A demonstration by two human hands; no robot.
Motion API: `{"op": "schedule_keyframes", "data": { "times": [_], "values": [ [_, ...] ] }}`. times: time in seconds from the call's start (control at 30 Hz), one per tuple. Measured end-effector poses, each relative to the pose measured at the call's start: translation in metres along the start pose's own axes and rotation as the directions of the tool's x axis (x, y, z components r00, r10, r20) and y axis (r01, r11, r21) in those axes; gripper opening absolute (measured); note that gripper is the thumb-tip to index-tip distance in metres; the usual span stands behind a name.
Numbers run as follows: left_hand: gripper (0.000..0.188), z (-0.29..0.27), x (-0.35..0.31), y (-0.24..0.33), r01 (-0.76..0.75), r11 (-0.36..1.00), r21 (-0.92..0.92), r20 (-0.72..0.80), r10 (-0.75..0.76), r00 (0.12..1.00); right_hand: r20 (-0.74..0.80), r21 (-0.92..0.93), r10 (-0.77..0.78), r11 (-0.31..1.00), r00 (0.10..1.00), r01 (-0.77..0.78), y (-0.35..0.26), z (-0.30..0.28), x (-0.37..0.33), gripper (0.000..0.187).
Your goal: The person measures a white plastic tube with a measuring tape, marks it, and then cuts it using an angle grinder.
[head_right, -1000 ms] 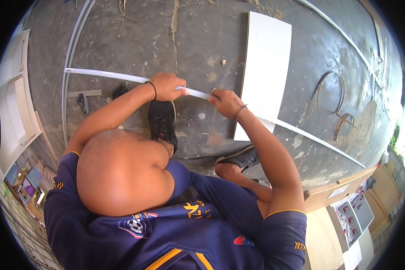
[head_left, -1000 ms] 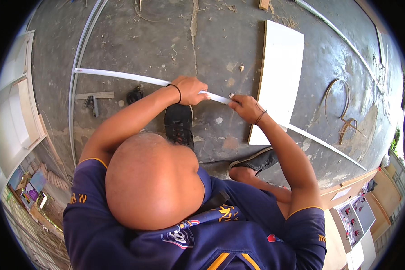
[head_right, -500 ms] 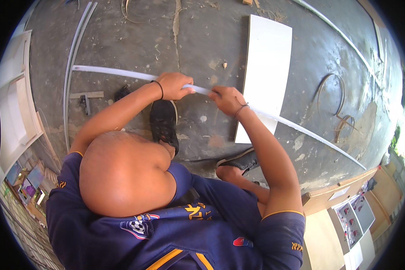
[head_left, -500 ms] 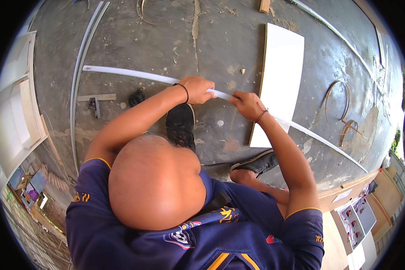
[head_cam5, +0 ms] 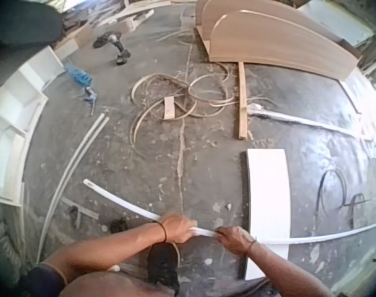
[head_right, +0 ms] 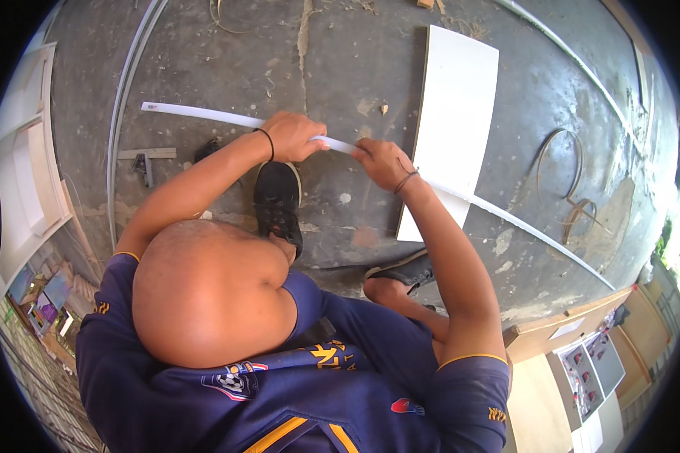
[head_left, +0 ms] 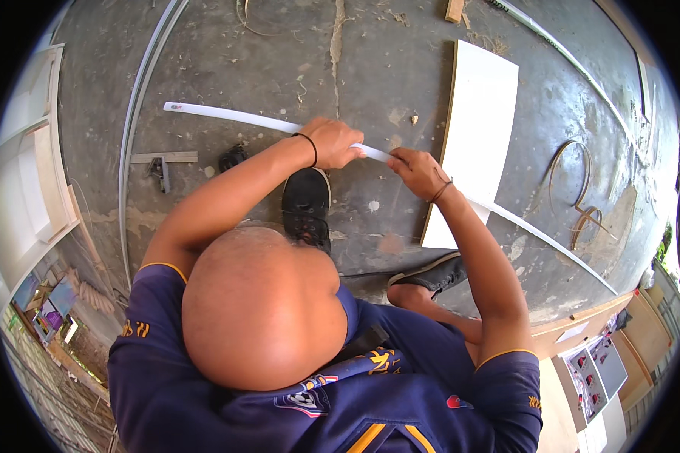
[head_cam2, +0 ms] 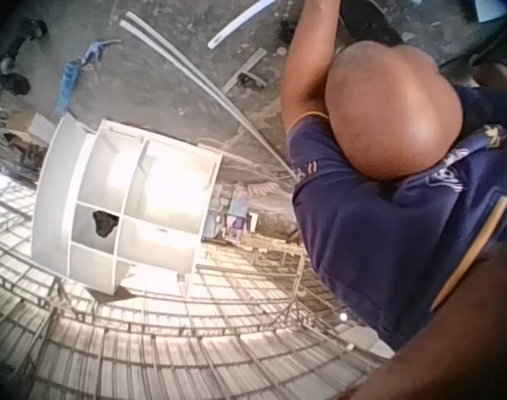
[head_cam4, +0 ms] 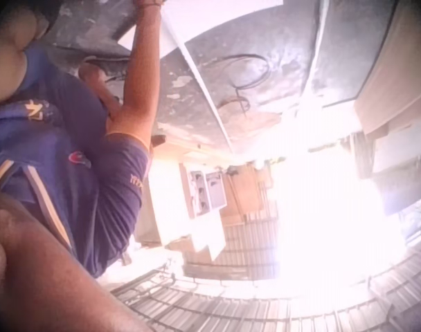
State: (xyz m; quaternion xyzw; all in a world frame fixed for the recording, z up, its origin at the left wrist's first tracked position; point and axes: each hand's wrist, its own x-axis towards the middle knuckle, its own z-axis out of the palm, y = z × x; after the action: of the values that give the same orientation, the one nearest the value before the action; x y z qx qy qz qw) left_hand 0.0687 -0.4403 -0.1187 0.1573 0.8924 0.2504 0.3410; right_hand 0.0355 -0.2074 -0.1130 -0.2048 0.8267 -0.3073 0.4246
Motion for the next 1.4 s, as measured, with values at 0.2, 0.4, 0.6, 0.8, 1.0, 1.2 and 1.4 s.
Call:
{"op": "schedule_keyframes", "data": {
  "times": [0.2,0.4,0.6,0.8,1.0,1.2,1.4],
  "values": [
    [0.029,0.004,-0.002,0.007,0.007,1.0,-0.001,0.013,-0.007,1.0,-0.062,-0.032,-0.004,0.999,0.998,0.002,0.0,0.018,0.001,0.028],
    [0.028,0.003,-0.003,0.005,0.013,1.0,-0.013,-0.008,-0.013,1.0,-0.106,-0.182,0.059,0.98,0.993,-0.077,-0.016,0.018,-0.003,0.026],
    [0.028,0.014,-0.002,0.012,-0.019,1.0,-0.017,-0.03,0.018,0.999,-0.042,0.006,-0.094,0.995,0.995,0.095,-0.002,0.024,0.004,0.029],
    [0.03,0.004,-0.005,0.007,-0.025,0.995,-0.099,-0.012,0.024,1.0,0.176,0.038,0.035,0.998,0.984,-0.042,0.006,-0.014,-0.005,0.03],
    [0.029,-0.001,-0.007,0.001,-0.061,0.998,-0.001,-0.033,0.061,0.998,0.009,-0.026,-0.079,0.997,0.997,0.079,0.008,0.0,-0.006,0.026],
    [0.027,0.013,-0.002,0.013,-0.097,0.995,-0.003,-0.031,0.096,0.995,-0.057,-0.11,-0.159,0.982,0.986,0.152,-0.003,0.025,0.002,0.024],
    [0.027,0.012,-0.003,0.009,-0.074,0.995,-0.064,-0.002,0.074,0.997,-0.059,-0.13,-0.11,0.986,0.992,0.102,-0.011,0.028,0.0,0.022]
  ]
}}
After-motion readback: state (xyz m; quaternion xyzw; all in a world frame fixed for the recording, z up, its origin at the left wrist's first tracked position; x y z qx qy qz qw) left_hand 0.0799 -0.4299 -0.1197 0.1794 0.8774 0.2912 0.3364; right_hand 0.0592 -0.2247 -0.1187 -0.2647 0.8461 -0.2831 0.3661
